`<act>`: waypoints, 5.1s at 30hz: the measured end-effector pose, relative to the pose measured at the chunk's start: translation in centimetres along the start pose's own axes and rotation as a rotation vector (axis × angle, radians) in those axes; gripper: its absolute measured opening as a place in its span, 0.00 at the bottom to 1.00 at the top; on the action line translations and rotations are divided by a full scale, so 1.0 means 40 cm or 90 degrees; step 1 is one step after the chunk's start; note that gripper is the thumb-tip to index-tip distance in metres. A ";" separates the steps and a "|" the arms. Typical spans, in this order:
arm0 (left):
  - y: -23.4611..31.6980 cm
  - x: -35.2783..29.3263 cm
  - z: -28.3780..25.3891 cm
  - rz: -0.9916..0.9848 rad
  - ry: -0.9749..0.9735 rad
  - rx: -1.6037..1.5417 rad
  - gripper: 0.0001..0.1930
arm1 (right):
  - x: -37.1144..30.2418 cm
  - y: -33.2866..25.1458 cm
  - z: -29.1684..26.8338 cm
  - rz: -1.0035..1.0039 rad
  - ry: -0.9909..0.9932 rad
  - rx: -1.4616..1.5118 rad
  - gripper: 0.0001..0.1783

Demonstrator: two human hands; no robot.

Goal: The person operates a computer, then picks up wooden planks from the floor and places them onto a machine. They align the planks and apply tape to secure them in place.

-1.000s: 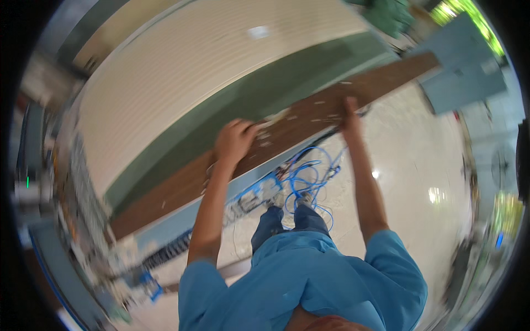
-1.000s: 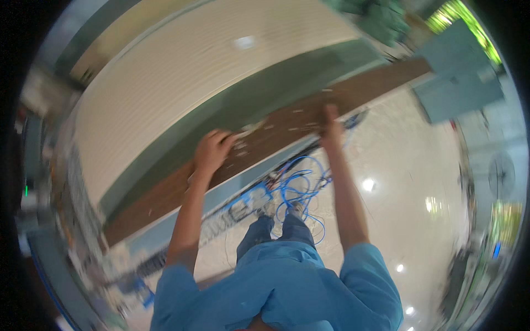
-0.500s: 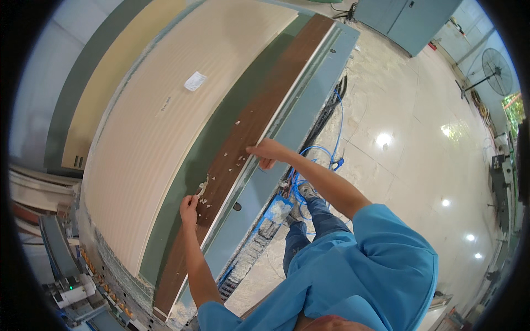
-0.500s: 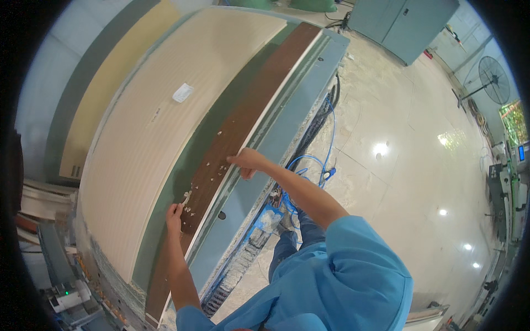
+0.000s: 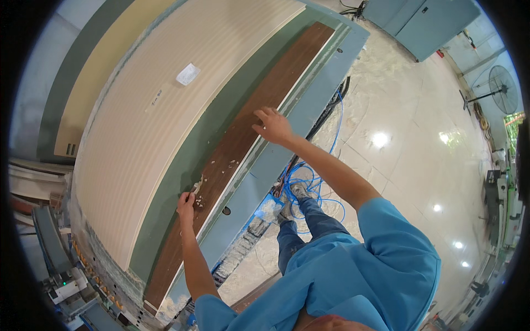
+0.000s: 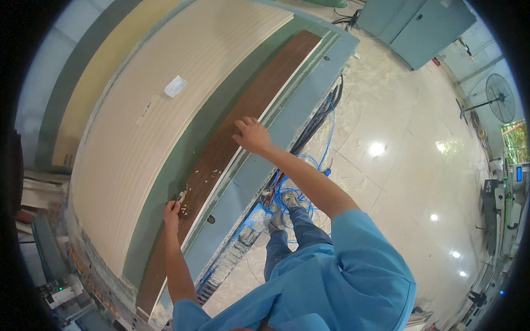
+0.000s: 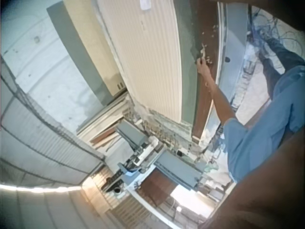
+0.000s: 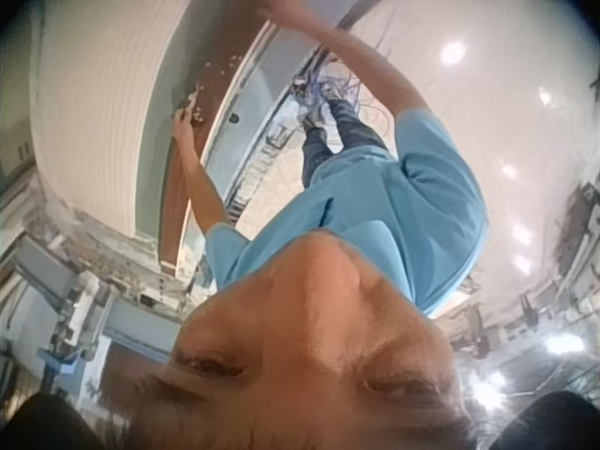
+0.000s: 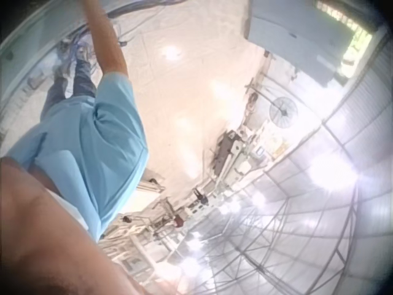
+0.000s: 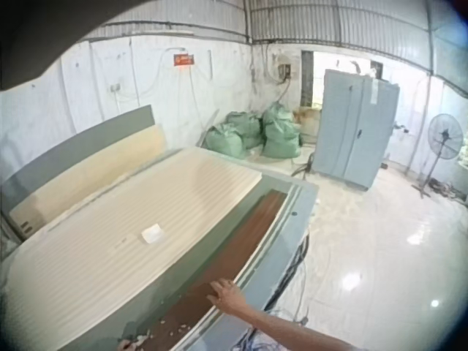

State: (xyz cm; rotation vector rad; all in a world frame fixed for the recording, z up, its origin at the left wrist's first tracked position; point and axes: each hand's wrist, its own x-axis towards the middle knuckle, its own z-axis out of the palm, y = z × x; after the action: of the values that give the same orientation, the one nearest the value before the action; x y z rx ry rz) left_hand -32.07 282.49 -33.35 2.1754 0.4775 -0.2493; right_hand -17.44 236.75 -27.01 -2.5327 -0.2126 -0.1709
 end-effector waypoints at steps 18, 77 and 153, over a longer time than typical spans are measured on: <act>0.080 -0.065 0.026 0.014 0.106 0.083 0.19 | 0.124 0.219 0.000 -0.106 -0.205 -0.215 0.32; 0.049 -0.358 -0.089 -0.057 0.250 0.099 0.11 | 0.343 0.254 -0.074 -0.144 -0.038 -0.234 0.27; 0.006 -0.135 -0.030 -0.094 0.169 0.142 0.21 | 0.415 0.278 0.029 0.006 -0.219 -0.291 0.33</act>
State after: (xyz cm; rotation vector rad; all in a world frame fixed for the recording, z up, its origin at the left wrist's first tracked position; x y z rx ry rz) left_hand -36.84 281.96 -30.62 2.4076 0.7950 -0.0973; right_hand 1.02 230.23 -31.22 -3.0064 -0.3253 0.2517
